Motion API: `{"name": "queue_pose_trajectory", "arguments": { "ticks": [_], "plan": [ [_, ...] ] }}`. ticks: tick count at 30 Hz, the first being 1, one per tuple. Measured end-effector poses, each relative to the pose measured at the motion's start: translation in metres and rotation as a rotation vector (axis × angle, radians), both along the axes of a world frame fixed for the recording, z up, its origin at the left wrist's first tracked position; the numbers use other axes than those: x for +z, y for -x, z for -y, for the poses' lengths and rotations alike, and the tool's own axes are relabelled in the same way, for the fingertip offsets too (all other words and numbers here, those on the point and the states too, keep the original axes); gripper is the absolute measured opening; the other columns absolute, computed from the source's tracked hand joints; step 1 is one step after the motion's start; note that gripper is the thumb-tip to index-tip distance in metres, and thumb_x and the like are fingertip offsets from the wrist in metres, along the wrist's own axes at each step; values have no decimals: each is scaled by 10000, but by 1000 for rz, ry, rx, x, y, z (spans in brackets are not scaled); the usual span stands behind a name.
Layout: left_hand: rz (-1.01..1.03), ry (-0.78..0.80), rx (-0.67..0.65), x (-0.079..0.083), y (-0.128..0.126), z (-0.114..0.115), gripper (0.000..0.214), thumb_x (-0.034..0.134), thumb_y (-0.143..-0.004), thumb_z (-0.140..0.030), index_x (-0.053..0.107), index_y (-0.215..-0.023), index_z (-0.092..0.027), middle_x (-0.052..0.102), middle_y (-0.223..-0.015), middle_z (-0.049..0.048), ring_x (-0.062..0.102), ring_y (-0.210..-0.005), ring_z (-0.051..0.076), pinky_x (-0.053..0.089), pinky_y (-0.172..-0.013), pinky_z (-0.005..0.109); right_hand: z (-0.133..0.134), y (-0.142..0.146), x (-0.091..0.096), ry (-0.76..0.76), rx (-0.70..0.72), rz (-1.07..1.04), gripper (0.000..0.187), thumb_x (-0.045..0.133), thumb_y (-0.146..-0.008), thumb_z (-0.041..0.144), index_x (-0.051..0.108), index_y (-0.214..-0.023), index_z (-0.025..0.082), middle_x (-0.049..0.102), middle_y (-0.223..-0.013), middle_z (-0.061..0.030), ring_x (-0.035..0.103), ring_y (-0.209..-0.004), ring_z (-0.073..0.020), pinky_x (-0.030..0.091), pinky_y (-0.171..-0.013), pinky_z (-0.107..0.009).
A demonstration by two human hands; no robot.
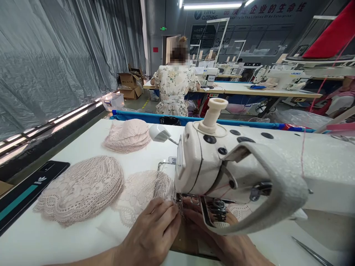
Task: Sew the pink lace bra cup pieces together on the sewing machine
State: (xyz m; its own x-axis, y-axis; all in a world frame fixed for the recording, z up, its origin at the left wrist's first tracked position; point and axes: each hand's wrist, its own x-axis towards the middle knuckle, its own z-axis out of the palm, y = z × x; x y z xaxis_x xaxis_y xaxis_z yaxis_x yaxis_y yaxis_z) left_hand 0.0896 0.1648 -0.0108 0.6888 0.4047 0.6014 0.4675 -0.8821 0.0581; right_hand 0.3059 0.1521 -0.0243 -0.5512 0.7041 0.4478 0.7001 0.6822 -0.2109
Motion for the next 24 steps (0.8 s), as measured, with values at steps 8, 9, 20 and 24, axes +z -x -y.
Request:
{"name": "queue_pose_trajectory", "arguments": {
  "ticks": [8, 9, 20, 24],
  "plan": [
    [42, -30, 43, -4, -4, 1, 169, 516, -860, -70, 571, -718, -144, 654, -818, 57, 573, -755, 161, 451, -814, 331, -1, 6, 15, -65, 68, -53, 320, 356, -1001, 221, 613, -1192, 236, 718, -1006, -77, 680, -676, -156, 512, -562, -222],
    [40, -30, 41, -5, -4, 0, 167, 516, -860, -75, 570, -718, -145, 651, -803, 51, 569, -743, 159, 448, -814, 331, 0, 6, 16, -58, 66, -50, 324, 352, -1003, 226, 612, -1196, 237, 726, -930, -65, 673, -653, -156, 512, -575, -227],
    [32, -41, 32, -2, -5, 1, 166, 528, -846, -44, 596, -718, -125, 628, -728, 50, 559, -712, 162, 467, -807, 331, 2, 2, 10, -10, 7, 15, 271, 416, -981, 257, 674, -1063, 247, 715, -794, -51, 683, -773, -202, 529, -735, -301],
    [14, -39, 36, -1, -4, 3, 181, 509, -858, -42, 605, -724, -118, 631, -732, 57, 558, -695, 161, 477, -806, 337, 3, 1, 8, -9, 0, 11, 267, 418, -979, 252, 676, -1046, 241, 714, -780, -54, 687, -818, -213, 532, -759, -311]
  ]
}}
